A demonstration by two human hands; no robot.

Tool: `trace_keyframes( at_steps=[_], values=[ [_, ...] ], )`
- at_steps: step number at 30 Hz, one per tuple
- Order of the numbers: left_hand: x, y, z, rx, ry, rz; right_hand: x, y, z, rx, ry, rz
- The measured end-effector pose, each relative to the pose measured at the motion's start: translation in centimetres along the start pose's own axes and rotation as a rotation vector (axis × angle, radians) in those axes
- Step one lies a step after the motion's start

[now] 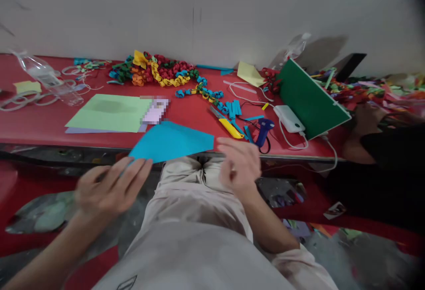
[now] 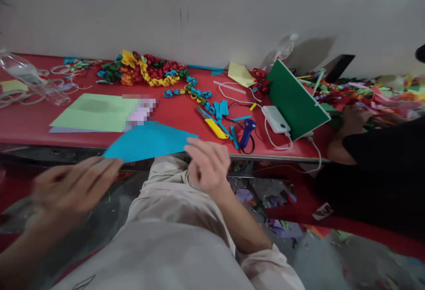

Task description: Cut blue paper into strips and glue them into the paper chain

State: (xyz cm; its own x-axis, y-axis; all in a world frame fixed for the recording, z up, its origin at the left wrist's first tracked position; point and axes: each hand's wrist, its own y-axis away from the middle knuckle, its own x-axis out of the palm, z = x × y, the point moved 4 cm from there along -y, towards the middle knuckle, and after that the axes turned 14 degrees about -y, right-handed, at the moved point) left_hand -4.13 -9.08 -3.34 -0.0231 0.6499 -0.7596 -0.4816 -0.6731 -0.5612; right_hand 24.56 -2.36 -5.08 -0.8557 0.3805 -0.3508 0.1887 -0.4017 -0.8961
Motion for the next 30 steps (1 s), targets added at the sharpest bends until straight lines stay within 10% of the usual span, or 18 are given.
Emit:
trace_keyframes(
  at_steps=[3,6,19,30],
  values=[
    [5.7,1.2,-2.4,0.024,-0.085,0.033,4.6,2.7,-0.7,0.101,0.035,0.520],
    [9.3,2.3,-2.0,-0.001,-0.049,0.148,7.1,4.8,-2.7,0.183,0.085,0.779],
    [15.4,-0.3,-1.3,-0.256,0.159,0.320,6.2,4.4,-6.0,0.360,-0.106,0.878],
    [17.0,-2.9,-1.5,-0.191,0.212,0.319,8.4,2.5,-10.7,0.060,0.011,1.074]
  ],
)
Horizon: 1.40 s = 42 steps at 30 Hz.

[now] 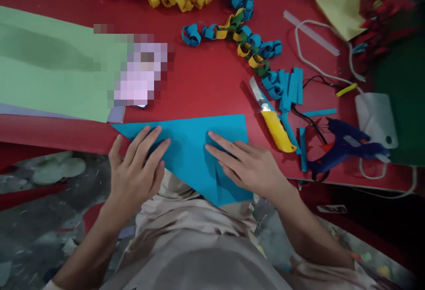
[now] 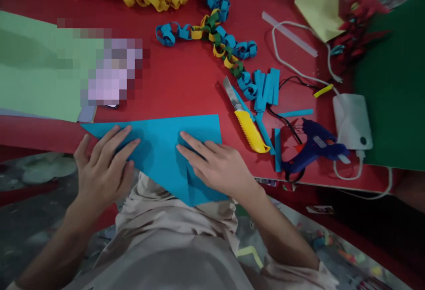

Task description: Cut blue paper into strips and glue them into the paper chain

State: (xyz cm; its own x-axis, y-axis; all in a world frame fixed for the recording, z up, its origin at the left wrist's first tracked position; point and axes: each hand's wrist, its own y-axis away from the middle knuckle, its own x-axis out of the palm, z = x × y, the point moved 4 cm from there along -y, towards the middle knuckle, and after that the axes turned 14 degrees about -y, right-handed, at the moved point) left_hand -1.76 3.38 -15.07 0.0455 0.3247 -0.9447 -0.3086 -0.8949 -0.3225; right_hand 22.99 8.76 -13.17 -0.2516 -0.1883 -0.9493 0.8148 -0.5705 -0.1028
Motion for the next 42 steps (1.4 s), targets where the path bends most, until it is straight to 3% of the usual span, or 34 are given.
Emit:
trace_keyframes(
  at_steps=[4,7,23,42],
  values=[
    [0.3,-0.4,-1.0,0.138,0.023,0.011,0.2,-0.3,-0.5,-0.023,-0.032,0.021],
    [0.7,-0.7,-1.2,0.164,0.029,0.037,0.0,-0.4,-0.7,-0.017,-0.056,0.042],
    [1.1,-0.8,-1.6,0.087,0.059,0.048,-0.3,-0.8,-1.2,-0.035,-0.095,0.125],
    [0.8,-1.1,-1.5,0.053,0.097,0.113,-0.4,-0.8,-1.1,-0.002,-0.147,0.105]
  ],
)
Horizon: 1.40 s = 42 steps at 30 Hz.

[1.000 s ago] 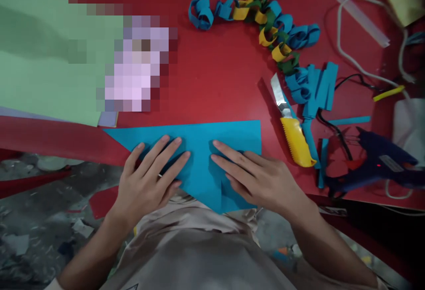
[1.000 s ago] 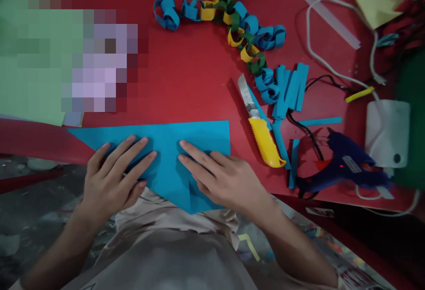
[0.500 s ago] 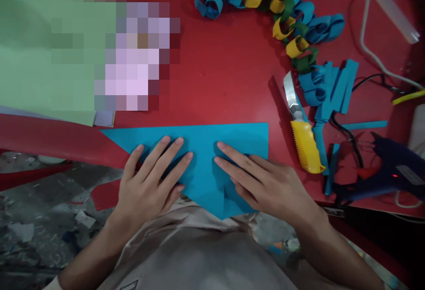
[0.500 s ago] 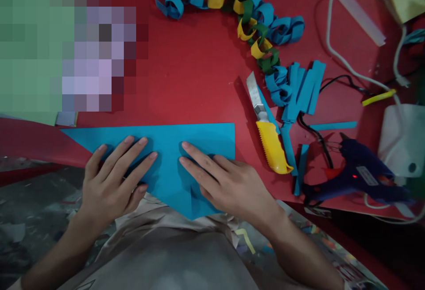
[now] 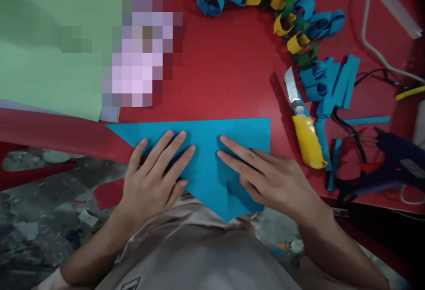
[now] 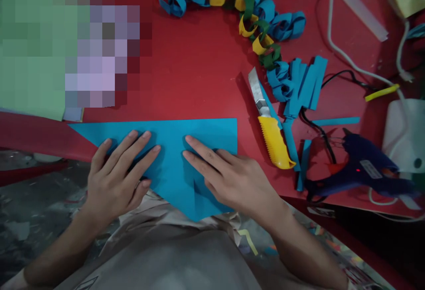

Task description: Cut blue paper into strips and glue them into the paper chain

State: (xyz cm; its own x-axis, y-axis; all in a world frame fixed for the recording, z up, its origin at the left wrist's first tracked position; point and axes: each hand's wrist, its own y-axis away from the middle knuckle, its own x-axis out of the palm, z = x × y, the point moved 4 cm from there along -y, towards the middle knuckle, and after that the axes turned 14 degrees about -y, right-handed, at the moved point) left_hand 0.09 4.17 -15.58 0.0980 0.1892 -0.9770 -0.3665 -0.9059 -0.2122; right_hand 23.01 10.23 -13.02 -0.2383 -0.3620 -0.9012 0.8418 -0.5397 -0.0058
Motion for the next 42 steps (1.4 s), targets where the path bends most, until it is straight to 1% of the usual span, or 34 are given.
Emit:
trace_keyframes(
  at_steps=[3,6,8,11,14,17,19,20,21,24,27,29,32,35,39,42],
  values=[
    [-0.2,0.2,1.2,0.083,-0.003,0.061,0.0,0.2,-0.1,-0.001,-0.003,0.005],
    [-0.6,0.9,3.4,0.104,-0.050,0.080,0.1,0.3,-0.2,-0.010,0.019,-0.004],
    [-1.0,1.7,5.0,0.057,-0.092,0.076,0.2,0.3,-0.1,-0.021,0.042,-0.018],
    [-1.5,2.8,7.1,-0.066,-0.144,0.076,0.4,0.3,0.1,-0.025,0.054,-0.047],
    [-1.9,3.4,7.7,-0.149,-0.174,0.070,0.6,0.4,0.2,-0.017,0.058,-0.080],
    [-1.9,3.4,7.1,-0.160,-0.196,0.053,0.7,0.5,0.2,-0.017,0.046,-0.110],
    [-1.6,3.3,6.3,-0.105,-0.212,0.010,0.7,0.5,0.2,-0.014,0.028,-0.119],
    [-1.3,3.3,5.8,-0.056,-0.219,-0.022,0.7,0.5,0.1,-0.011,0.019,-0.119],
    [-1.1,3.4,5.4,0.006,-0.224,-0.063,0.7,0.5,0.1,-0.006,0.010,-0.119],
    [-0.4,4.0,4.2,0.182,-0.267,-0.234,0.7,0.5,0.0,0.006,-0.014,-0.127],
    [-0.1,4.2,3.6,0.269,-0.290,-0.398,0.7,0.5,0.2,0.012,-0.025,-0.141],
    [-0.1,3.9,3.3,0.312,-0.236,-0.464,0.6,0.5,0.3,0.018,-0.039,-0.148],
    [-0.2,3.2,2.7,0.373,-0.156,-0.521,0.7,0.4,0.4,0.023,-0.054,-0.150],
    [-0.1,3.1,2.2,0.384,-0.138,-0.573,0.7,0.4,0.3,0.026,-0.059,-0.148],
    [0.6,3.4,1.3,0.359,-0.117,-0.548,0.7,0.4,0.1,0.031,-0.073,-0.150],
    [0.9,3.2,-0.4,0.358,-0.079,-0.567,0.7,0.4,0.0,0.034,-0.076,-0.149]
  ],
)
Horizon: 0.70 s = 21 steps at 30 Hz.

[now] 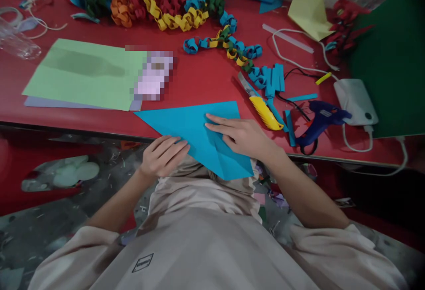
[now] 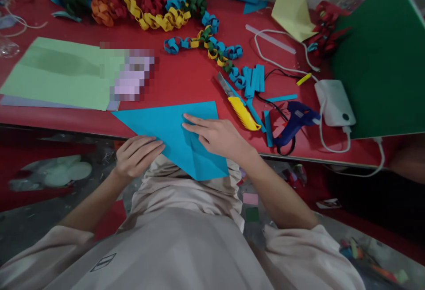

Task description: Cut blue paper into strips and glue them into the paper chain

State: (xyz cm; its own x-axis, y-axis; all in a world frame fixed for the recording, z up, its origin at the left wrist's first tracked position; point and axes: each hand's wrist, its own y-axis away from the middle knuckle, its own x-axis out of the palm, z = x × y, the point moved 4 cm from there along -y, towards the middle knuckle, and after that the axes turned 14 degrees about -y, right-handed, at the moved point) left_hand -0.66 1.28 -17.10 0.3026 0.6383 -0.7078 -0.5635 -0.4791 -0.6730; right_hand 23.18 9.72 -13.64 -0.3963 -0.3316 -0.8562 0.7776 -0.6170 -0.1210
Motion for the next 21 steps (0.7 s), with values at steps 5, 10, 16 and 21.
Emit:
trace_keyframes(
  at_steps=[5,10,16,21],
  values=[
    [0.3,-1.6,-0.9,0.056,-0.045,0.055,0.1,0.1,0.0,-0.013,-0.006,-0.020],
    [-1.2,-1.6,7.0,-0.381,-0.161,0.209,0.1,0.1,0.1,-0.026,0.006,-0.028],
    [-0.2,-2.0,11.5,-0.530,-0.168,0.475,0.1,0.1,0.1,-0.015,0.007,-0.026],
    [-0.5,-2.0,10.9,-0.504,-0.159,0.474,0.1,0.1,0.1,-0.029,0.002,-0.024]
  ],
)
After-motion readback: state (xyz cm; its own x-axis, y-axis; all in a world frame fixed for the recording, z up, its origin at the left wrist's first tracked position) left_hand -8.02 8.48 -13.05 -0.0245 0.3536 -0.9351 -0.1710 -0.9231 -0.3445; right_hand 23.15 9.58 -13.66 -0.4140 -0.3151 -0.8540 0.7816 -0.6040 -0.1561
